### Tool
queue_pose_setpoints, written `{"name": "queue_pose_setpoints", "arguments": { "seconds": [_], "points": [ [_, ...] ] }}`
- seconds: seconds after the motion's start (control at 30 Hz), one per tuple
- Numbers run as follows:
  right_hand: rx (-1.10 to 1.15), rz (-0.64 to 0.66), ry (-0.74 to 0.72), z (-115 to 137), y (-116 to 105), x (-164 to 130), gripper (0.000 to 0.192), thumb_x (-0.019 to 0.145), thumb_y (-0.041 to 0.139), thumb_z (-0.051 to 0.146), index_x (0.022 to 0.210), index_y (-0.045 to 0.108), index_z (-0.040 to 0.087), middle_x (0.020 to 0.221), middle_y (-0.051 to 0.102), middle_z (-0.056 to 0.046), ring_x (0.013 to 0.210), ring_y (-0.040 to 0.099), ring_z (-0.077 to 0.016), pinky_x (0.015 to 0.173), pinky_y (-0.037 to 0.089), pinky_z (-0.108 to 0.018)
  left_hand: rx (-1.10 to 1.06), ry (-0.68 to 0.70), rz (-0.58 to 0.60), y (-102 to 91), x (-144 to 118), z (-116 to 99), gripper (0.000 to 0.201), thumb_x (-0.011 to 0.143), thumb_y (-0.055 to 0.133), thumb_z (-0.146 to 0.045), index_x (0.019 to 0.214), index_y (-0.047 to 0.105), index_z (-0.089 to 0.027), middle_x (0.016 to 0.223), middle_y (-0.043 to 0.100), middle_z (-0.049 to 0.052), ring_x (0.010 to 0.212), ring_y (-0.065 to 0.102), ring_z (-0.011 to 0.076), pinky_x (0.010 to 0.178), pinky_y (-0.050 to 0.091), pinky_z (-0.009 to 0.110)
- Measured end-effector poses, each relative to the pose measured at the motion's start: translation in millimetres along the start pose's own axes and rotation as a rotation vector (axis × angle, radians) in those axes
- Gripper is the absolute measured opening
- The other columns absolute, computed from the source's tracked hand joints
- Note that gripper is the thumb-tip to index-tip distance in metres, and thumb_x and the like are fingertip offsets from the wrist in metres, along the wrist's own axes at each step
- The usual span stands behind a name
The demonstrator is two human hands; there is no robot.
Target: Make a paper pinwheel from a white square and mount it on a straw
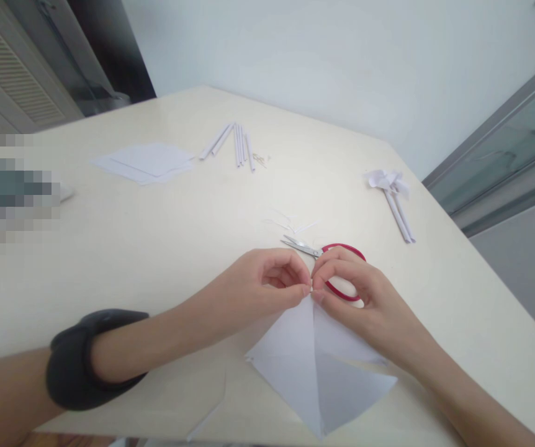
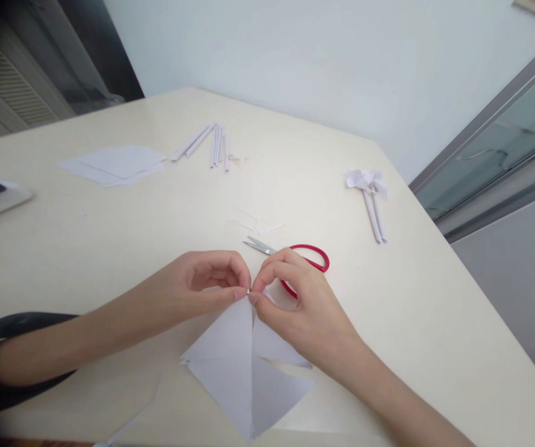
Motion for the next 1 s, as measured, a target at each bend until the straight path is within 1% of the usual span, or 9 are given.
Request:
{"name": "queue_pose_setpoints", "arguments": {
  "seconds": [0.3, 0.43, 0.57, 0.63, 0.67, 0.7, 0.8, 0.87, 1.0],
  "points": [
    [-0.014, -0.023, 0.005, -1, -2, 0, 0.012, 0.081, 0.057, 0.012, 0.073, 0.058, 0.021, 0.091, 0.055, 0.002, 0.091, 0.054, -0.0135, 0.076, 0.041, -0.027, 0.026, -0.062, 0.024, 1.1, 1, 4, 0.003, 0.080, 0.056, -0.021, 0.079, 0.057, -0.018, 0.073, 0.058, -0.003, 0.071, 0.054, 0.0120, 0.066, 0.041, 0.025],
    [0.007, -0.077, -0.001, -3, -7, -1, 0.012, 0.083, 0.056, 0.014, 0.074, 0.057, 0.021, 0.092, 0.055, 0.000, 0.100, 0.052, -0.0155, 0.078, 0.041, -0.027, 0.020, -0.091, 0.056, 4.1, 2, 9, 0.008, 0.081, 0.056, -0.025, 0.078, 0.059, -0.018, 0.074, 0.060, -0.002, 0.072, 0.056, 0.0133, 0.067, 0.043, 0.026],
    [0.068, -0.120, -0.018, -4, -10, -1, 0.010, 0.085, 0.055, 0.018, 0.076, 0.058, 0.022, 0.096, 0.054, -0.001, 0.101, 0.052, -0.0159, 0.078, 0.041, -0.027, 0.017, -0.065, 0.059, 3.4, 2, 6, 0.012, 0.083, 0.055, -0.028, 0.081, 0.061, -0.017, 0.080, 0.064, 0.001, 0.077, 0.060, 0.0158, 0.070, 0.045, 0.027],
    [0.118, -0.140, 0.018, -8, -12, 0, 0.006, 0.086, 0.055, 0.021, 0.081, 0.057, 0.022, 0.099, 0.054, 0.000, 0.098, 0.053, -0.0151, 0.078, 0.042, -0.028, 0.029, -0.052, 0.034, 0.4, 1, 2, 0.013, 0.083, 0.055, -0.028, 0.081, 0.062, -0.017, 0.079, 0.064, 0.001, 0.077, 0.060, 0.0159, 0.069, 0.045, 0.027],
    [0.151, -0.152, 0.059, -12, -13, 0, 0.002, 0.087, 0.054, 0.023, 0.086, 0.056, 0.024, 0.101, 0.054, 0.000, 0.095, 0.054, -0.0147, 0.077, 0.042, -0.028, 0.046, -0.050, 0.015, -1.6, 1, 0, 0.013, 0.082, 0.055, -0.028, 0.079, 0.062, -0.017, 0.078, 0.064, 0.000, 0.076, 0.060, 0.0160, 0.069, 0.045, 0.027],
    [0.185, -0.158, 0.112, -17, -13, -1, 0.004, 0.088, 0.054, 0.026, 0.091, 0.054, 0.025, 0.101, 0.054, 0.000, 0.092, 0.055, -0.0145, 0.074, 0.043, -0.028, 0.064, -0.050, -0.005, -3.7, 2, -1, 0.013, 0.082, 0.055, -0.028, 0.078, 0.062, -0.017, 0.077, 0.064, 0.000, 0.075, 0.060, 0.0161, 0.068, 0.044, 0.027],
    [0.264, -0.115, 0.264, -30, -11, -1, 0.019, 0.087, 0.054, 0.038, 0.103, 0.051, 0.029, 0.094, 0.056, 0.000, 0.083, 0.055, -0.0146, 0.066, 0.042, -0.027, 0.077, -0.045, -0.035, -7.9, 2, -4, 0.013, 0.082, 0.055, -0.028, 0.079, 0.062, -0.018, 0.078, 0.064, 0.000, 0.076, 0.059, 0.0166, 0.068, 0.044, 0.027],
    [0.305, -0.040, 0.302, -33, -7, -1, 0.023, 0.085, 0.057, 0.042, 0.103, 0.051, 0.027, 0.091, 0.056, 0.000, 0.082, 0.055, -0.0152, 0.066, 0.042, -0.028, 0.041, -0.020, -0.037, -9.2, 2, -4, 0.015, 0.083, 0.054, -0.030, 0.081, 0.062, -0.018, 0.080, 0.065, 0.001, 0.076, 0.060, 0.0164, 0.066, 0.044, 0.026],
    [0.436, 0.070, 0.313, -31, 1, 2, 0.024, 0.080, 0.064, 0.032, 0.099, 0.051, 0.023, 0.090, 0.058, -0.001, 0.086, 0.058, -0.0167, 0.069, 0.043, -0.028, -0.005, 0.012, -0.070, -14.0, 3, 0, 0.018, 0.083, 0.055, -0.036, 0.083, 0.061, -0.019, 0.081, 0.066, 0.000, 0.073, 0.060, 0.0155, 0.062, 0.043, 0.024]
  ]
}}
Point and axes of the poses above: each hand's wrist, its own x-axis towards the middle knuckle, its own y-axis out of the palm, z = x × y, the point moved 7 cm from there along x, towards the middle knuckle
